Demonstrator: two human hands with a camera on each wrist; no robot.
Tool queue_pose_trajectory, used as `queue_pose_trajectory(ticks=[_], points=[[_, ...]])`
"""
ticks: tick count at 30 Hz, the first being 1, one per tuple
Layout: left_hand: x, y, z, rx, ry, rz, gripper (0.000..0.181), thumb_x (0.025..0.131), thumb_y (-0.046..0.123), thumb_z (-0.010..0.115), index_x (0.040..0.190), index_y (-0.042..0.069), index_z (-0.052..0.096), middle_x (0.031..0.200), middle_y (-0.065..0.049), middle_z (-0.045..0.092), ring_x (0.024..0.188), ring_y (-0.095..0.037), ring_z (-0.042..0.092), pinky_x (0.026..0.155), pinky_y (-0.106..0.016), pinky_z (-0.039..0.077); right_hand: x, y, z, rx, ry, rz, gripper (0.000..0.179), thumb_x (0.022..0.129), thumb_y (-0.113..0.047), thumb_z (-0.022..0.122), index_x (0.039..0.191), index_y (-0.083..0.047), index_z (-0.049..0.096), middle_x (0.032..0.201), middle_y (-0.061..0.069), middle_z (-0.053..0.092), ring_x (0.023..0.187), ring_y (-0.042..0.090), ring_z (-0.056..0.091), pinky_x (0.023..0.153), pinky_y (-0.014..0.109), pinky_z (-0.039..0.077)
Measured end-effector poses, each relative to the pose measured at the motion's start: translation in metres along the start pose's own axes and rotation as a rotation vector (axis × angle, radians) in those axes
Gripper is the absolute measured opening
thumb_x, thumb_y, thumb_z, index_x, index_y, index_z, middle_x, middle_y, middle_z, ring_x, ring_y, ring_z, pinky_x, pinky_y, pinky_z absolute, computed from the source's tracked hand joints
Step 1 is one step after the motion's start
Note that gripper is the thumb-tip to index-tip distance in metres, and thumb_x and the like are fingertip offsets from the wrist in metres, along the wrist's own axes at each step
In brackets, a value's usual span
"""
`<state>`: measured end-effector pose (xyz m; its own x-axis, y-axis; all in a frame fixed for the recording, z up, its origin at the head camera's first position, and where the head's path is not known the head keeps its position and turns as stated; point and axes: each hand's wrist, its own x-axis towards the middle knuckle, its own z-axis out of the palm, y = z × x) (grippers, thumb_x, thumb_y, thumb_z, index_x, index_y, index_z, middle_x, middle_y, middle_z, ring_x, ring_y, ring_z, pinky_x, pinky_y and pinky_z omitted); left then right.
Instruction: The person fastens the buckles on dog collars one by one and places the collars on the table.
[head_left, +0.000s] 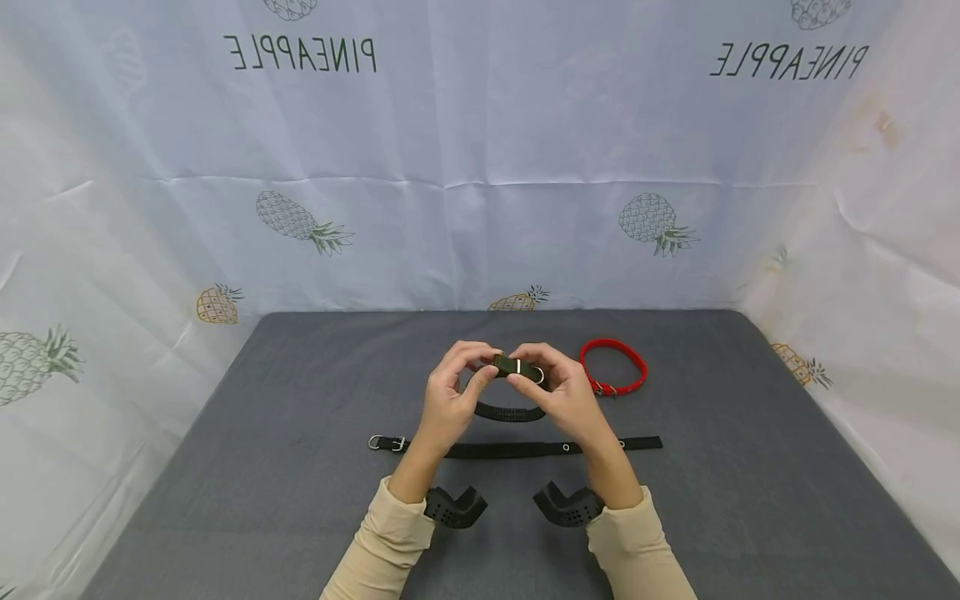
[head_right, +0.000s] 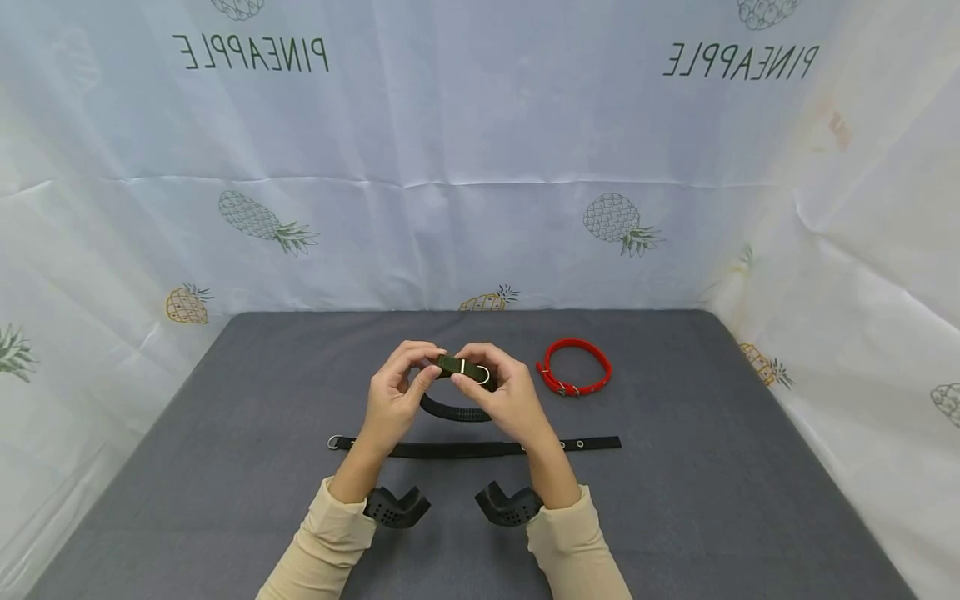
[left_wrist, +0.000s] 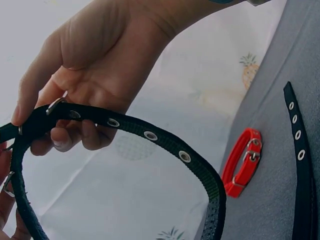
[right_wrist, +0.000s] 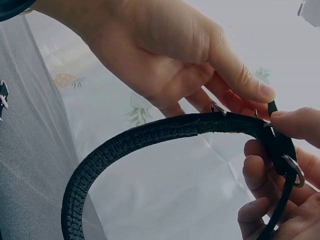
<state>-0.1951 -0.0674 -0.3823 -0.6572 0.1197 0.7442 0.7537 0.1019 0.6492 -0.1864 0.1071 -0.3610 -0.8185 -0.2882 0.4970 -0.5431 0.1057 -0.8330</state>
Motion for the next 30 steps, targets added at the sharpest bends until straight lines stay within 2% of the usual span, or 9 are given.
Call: queue_pose_trajectory(ticks=[6,11,18,21,25,30], points=[[0.0001,0.0008,-0.0013,0.008,0.000,-0.023,0.017,0.090,0.000,0.062,0.107,-0.004,0.065,0.104,-0.020,0.062,0.093,-0.015,0.056,0.083,-0.020,0.048,0.0004,0.0004,-0.0004,0.003,0.007,0.015,0.022,0.087,0.002,0.065,0.109,0.006,0.059,0.095,-0.014,0.060,0.075,0.000,0.053,0.060,0.020,0.045],[0.0008,0.0012,-0.0013,0.013,0.010,-0.012,0.017,0.090,0.001,0.062,0.107,-0.005,0.064,0.103,-0.020,0.061,0.093,-0.014,0.055,0.083,-0.021,0.047,0.0007,0.0017,-0.0008,0.020,0.007,0.006,0.021,0.088,0.001,0.065,0.106,0.006,0.059,0.092,-0.007,0.062,0.073,0.001,0.052,0.059,0.020,0.044],[0.0018,0.0024,-0.0012,0.003,0.030,-0.016,0.016,0.090,0.000,0.062,0.105,-0.005,0.065,0.104,-0.020,0.062,0.094,-0.013,0.055,0.083,-0.020,0.046,0.0003,0.0022,-0.0019,0.019,0.013,0.023,0.023,0.089,-0.009,0.068,0.106,0.004,0.059,0.091,0.000,0.062,0.073,0.002,0.051,0.058,0.021,0.043],[0.0017,0.0029,-0.0013,-0.003,0.031,-0.028,0.016,0.090,0.000,0.062,0.105,-0.004,0.064,0.104,-0.020,0.061,0.094,-0.011,0.054,0.084,-0.018,0.045,0.0000,0.0020,-0.0022,0.022,0.014,0.032,0.024,0.089,-0.010,0.068,0.106,0.004,0.059,0.090,-0.001,0.062,0.072,0.002,0.051,0.058,0.021,0.043],[0.0017,0.0023,-0.0016,-0.005,0.037,-0.025,0.016,0.090,-0.002,0.061,0.105,-0.006,0.064,0.104,-0.021,0.061,0.095,-0.009,0.054,0.083,-0.018,0.045,-0.0001,0.0018,-0.0026,0.013,0.015,0.029,0.020,0.087,0.000,0.066,0.105,0.005,0.059,0.088,-0.008,0.060,0.069,0.003,0.049,0.056,0.022,0.041],[0.0038,0.0018,-0.0058,-0.051,0.091,-0.015,0.017,0.091,-0.005,0.058,0.106,-0.012,0.061,0.103,-0.022,0.057,0.097,-0.001,0.052,0.084,-0.013,0.045,0.0000,0.0026,-0.0048,0.010,0.036,0.042,0.019,0.085,0.006,0.064,0.103,0.006,0.059,0.085,-0.015,0.059,0.070,0.002,0.048,0.056,0.023,0.040]])
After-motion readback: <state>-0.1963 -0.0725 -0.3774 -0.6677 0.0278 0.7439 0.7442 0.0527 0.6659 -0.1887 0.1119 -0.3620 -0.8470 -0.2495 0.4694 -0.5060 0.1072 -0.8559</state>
